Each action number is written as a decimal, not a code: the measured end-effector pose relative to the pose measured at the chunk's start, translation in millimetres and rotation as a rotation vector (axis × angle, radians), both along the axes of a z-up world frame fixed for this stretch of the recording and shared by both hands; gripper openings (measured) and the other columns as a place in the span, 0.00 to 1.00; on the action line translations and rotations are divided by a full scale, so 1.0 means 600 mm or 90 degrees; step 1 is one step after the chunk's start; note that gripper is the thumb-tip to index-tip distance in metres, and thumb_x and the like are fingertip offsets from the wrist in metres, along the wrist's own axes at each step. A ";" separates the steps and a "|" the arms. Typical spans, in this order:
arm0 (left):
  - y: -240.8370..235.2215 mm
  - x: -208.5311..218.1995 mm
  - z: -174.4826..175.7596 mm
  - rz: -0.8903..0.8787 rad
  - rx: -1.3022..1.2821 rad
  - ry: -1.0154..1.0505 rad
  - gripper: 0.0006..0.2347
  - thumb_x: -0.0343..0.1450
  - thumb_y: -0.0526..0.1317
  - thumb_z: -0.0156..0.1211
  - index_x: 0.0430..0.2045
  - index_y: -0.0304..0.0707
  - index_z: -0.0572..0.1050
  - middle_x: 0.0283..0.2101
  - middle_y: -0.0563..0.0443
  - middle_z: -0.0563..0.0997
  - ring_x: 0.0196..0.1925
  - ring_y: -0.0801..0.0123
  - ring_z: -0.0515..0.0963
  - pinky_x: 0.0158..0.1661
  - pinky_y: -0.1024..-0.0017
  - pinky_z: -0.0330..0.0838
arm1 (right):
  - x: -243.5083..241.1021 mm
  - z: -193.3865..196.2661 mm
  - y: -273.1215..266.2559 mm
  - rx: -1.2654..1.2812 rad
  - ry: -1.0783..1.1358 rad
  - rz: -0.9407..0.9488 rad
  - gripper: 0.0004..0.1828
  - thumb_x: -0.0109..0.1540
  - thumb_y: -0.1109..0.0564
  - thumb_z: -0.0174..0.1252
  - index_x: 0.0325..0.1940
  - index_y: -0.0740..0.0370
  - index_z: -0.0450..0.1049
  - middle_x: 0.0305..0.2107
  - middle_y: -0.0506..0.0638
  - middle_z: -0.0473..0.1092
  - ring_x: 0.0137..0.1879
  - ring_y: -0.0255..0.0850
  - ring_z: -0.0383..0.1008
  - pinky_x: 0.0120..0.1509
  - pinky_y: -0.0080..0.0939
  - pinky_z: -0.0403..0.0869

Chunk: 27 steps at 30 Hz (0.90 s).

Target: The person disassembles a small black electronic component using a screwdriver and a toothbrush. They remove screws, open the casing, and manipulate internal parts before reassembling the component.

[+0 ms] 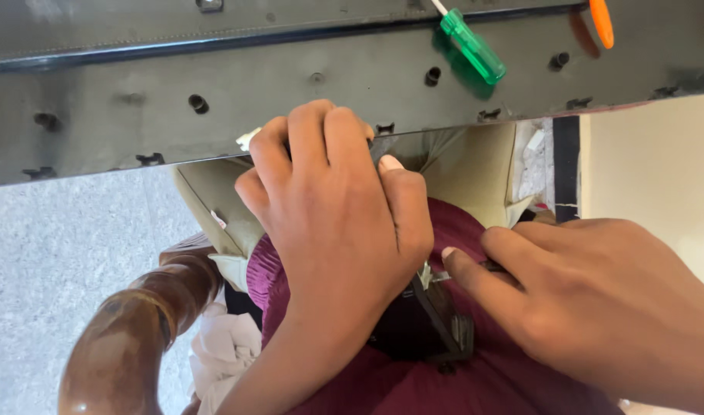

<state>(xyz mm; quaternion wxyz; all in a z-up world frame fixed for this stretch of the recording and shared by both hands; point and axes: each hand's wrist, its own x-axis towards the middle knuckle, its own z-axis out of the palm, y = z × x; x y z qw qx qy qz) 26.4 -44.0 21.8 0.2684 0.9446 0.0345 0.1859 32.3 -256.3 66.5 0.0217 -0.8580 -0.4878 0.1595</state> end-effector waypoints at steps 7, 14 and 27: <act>0.021 -0.007 -0.007 0.061 0.010 0.019 0.10 0.68 0.38 0.57 0.39 0.33 0.71 0.50 0.42 0.73 0.58 0.47 0.69 0.54 0.49 0.58 | -0.054 -0.014 0.057 0.076 0.011 -0.221 0.30 0.48 0.57 0.64 0.56 0.57 0.78 0.29 0.47 0.68 0.32 0.41 0.74 0.30 0.45 0.70; 0.028 -0.004 -0.004 0.093 -0.027 0.058 0.09 0.69 0.38 0.58 0.38 0.34 0.72 0.48 0.43 0.74 0.56 0.47 0.68 0.53 0.50 0.58 | -0.068 -0.030 0.087 0.323 0.187 -0.477 0.15 0.62 0.63 0.63 0.53 0.61 0.80 0.22 0.48 0.70 0.25 0.41 0.72 0.32 0.38 0.70; 0.034 0.002 -0.010 0.079 -0.145 0.089 0.07 0.71 0.37 0.57 0.38 0.35 0.73 0.47 0.44 0.75 0.54 0.46 0.69 0.54 0.51 0.61 | -0.091 -0.064 0.070 0.503 0.341 -0.675 0.16 0.61 0.63 0.63 0.54 0.65 0.78 0.34 0.48 0.80 0.38 0.29 0.78 0.42 0.30 0.75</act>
